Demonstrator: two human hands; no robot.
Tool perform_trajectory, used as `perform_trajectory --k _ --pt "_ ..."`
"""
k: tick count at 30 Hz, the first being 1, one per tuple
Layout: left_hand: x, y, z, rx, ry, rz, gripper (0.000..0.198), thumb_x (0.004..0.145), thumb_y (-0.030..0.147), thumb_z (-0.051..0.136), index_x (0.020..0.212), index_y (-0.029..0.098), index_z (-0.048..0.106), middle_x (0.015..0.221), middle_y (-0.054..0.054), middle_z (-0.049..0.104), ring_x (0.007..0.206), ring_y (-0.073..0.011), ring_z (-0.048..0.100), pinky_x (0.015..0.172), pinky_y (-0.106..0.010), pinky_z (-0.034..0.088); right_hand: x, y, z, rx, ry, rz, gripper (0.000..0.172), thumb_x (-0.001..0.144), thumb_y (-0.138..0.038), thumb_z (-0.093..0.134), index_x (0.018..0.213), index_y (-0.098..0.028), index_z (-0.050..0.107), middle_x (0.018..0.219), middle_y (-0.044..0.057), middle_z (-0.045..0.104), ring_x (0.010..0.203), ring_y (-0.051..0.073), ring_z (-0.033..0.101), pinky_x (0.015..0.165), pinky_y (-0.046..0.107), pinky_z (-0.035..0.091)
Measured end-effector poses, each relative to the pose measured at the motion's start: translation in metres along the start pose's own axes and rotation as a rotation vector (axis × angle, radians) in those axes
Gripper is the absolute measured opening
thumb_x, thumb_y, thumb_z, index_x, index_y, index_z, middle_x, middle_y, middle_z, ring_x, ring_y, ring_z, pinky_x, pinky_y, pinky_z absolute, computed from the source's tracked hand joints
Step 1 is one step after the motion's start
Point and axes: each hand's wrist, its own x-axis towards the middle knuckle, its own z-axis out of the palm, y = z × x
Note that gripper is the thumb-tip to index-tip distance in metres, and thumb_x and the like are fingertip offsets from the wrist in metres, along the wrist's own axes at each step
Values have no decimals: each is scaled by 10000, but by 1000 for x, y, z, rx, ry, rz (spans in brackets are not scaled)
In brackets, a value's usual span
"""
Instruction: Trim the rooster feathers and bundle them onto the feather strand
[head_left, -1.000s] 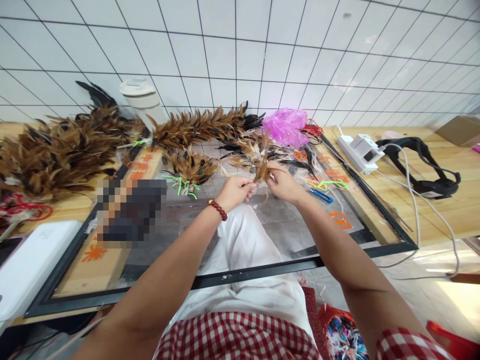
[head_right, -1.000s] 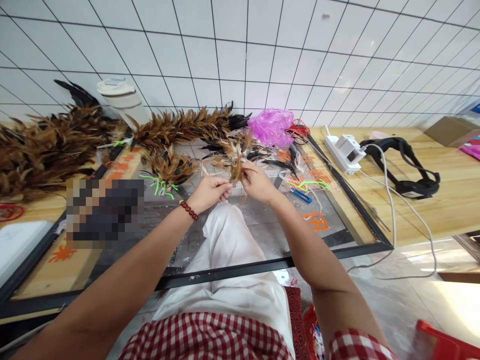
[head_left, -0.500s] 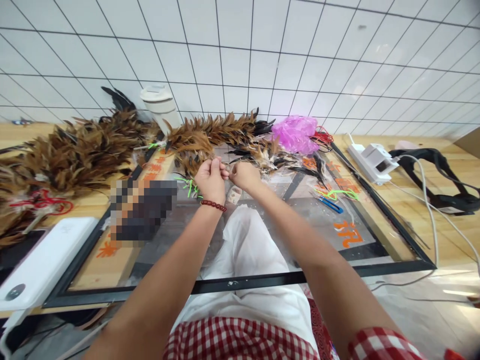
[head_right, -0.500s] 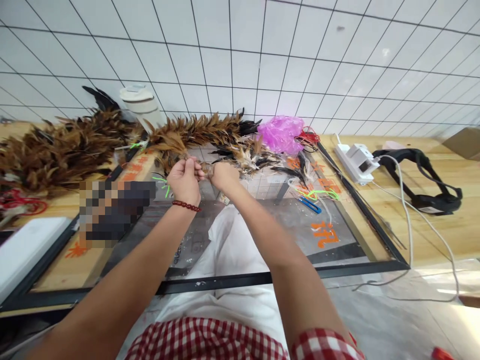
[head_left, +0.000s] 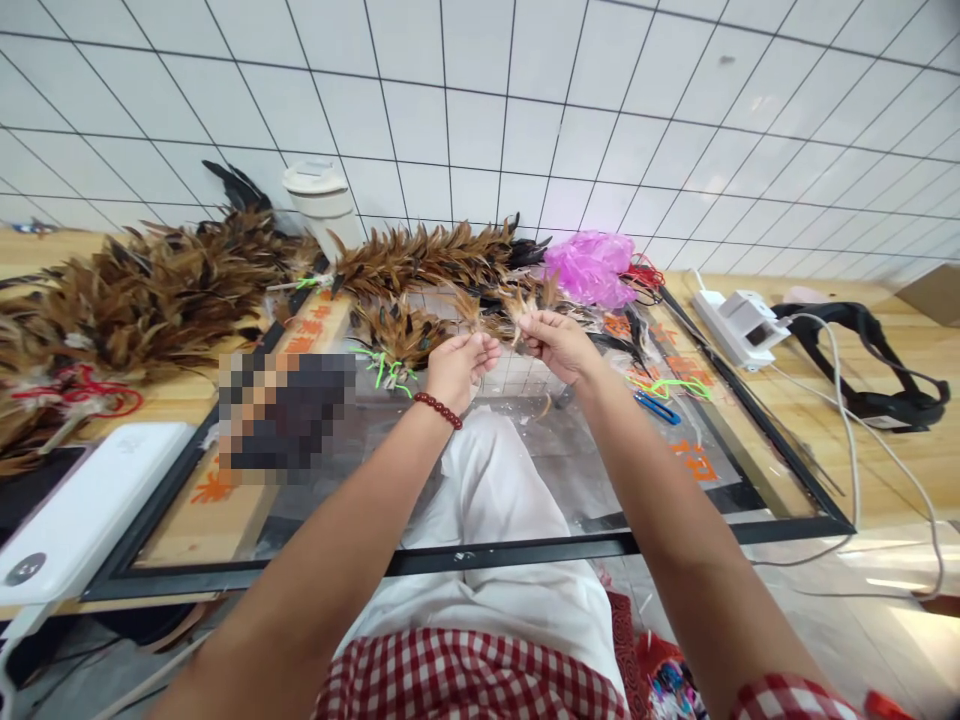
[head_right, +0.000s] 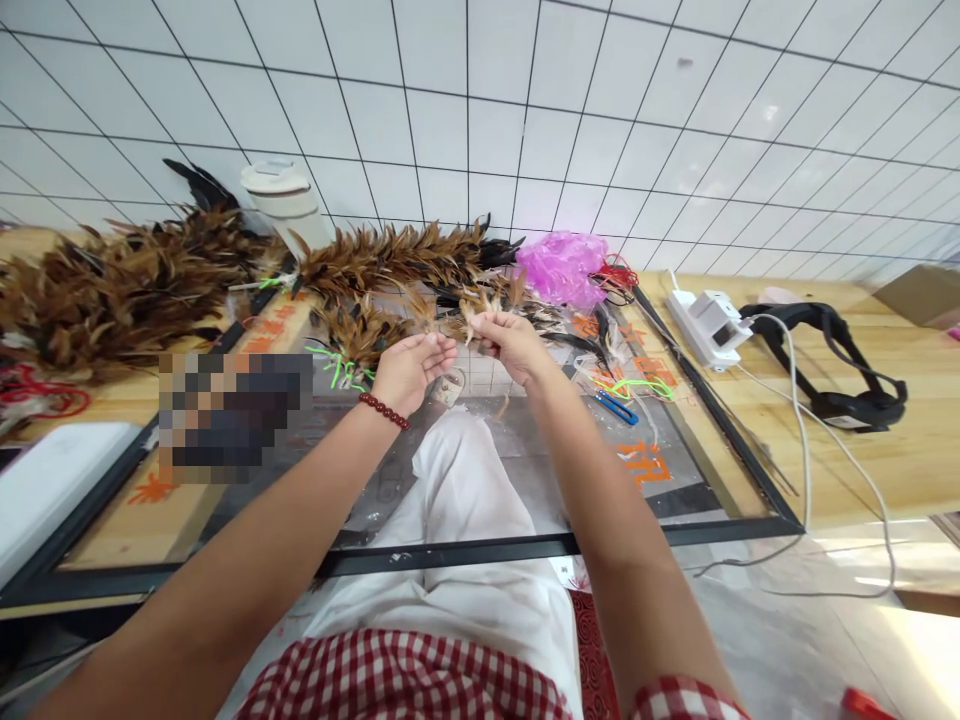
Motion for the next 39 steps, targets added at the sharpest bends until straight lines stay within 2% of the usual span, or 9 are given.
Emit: perform_trajectory --k 6,14,19,22,29,31,33,36,39 --pt "-3 -1 1 15 -98 -135 76 785 165 641 752 100 623 726 -98 701 644 -143 682 595 -230 530 4 16 20 -70 4 -107 323 600 -435 786 693 -172 625 598 -41 572 517 58 457 498 196 352" --pt "-5 -3 3 44 -175 -109 103 780 139 637 696 82 620 612 -45 637 513 -85 593 516 -197 489 7 25 22 -150 71 -205 298 598 -413 760 708 -170 628 632 -37 578 591 91 508 605 239 428" --pt "5 8 -2 -97 61 176 87 767 188 657 740 114 622 574 19 580 472 -48 533 479 -161 437 14 33 12 -564 164 -275 127 743 -283 635 721 -160 657 641 -25 585 595 99 475 614 247 381" --pt "12 15 -7 -138 213 316 117 772 229 650 738 124 609 574 30 571 457 -43 516 452 -158 406 12 38 15 -891 90 -302 81 753 -227 637 769 -167 690 748 5 642 680 124 534 678 259 400" --pt "14 14 -7 -89 264 357 179 743 297 672 746 132 604 581 40 569 435 -37 495 439 -158 385 4 38 31 -1311 31 -230 100 794 -190 590 754 -165 678 910 99 652 882 214 584 781 320 421" --pt "13 12 -6 -92 262 339 159 754 276 663 745 130 601 577 40 566 436 -36 495 441 -154 385 6 34 28 -1157 101 -172 109 798 -185 580 706 -162 634 814 76 639 799 189 580 735 305 429" --pt "11 10 -5 -93 242 273 134 762 247 656 742 127 600 575 34 568 448 -38 509 457 -154 401 8 27 22 -779 157 -89 141 814 -244 582 692 -173 587 678 23 593 654 140 542 646 267 425" --pt "6 7 -3 -72 164 93 84 782 184 629 742 115 602 611 1 605 507 -58 569 522 -173 460 8 17 14 -187 82 55 215 757 -361 658 701 -179 557 599 -22 557 532 88 483 541 215 393" --pt "1 5 -1 -36 78 -30 56 789 136 609 741 108 605 662 -35 648 589 -81 624 606 -198 506 5 13 12 -29 3 85 269 657 -378 739 699 -171 573 612 -16 586 543 76 501 525 196 388"
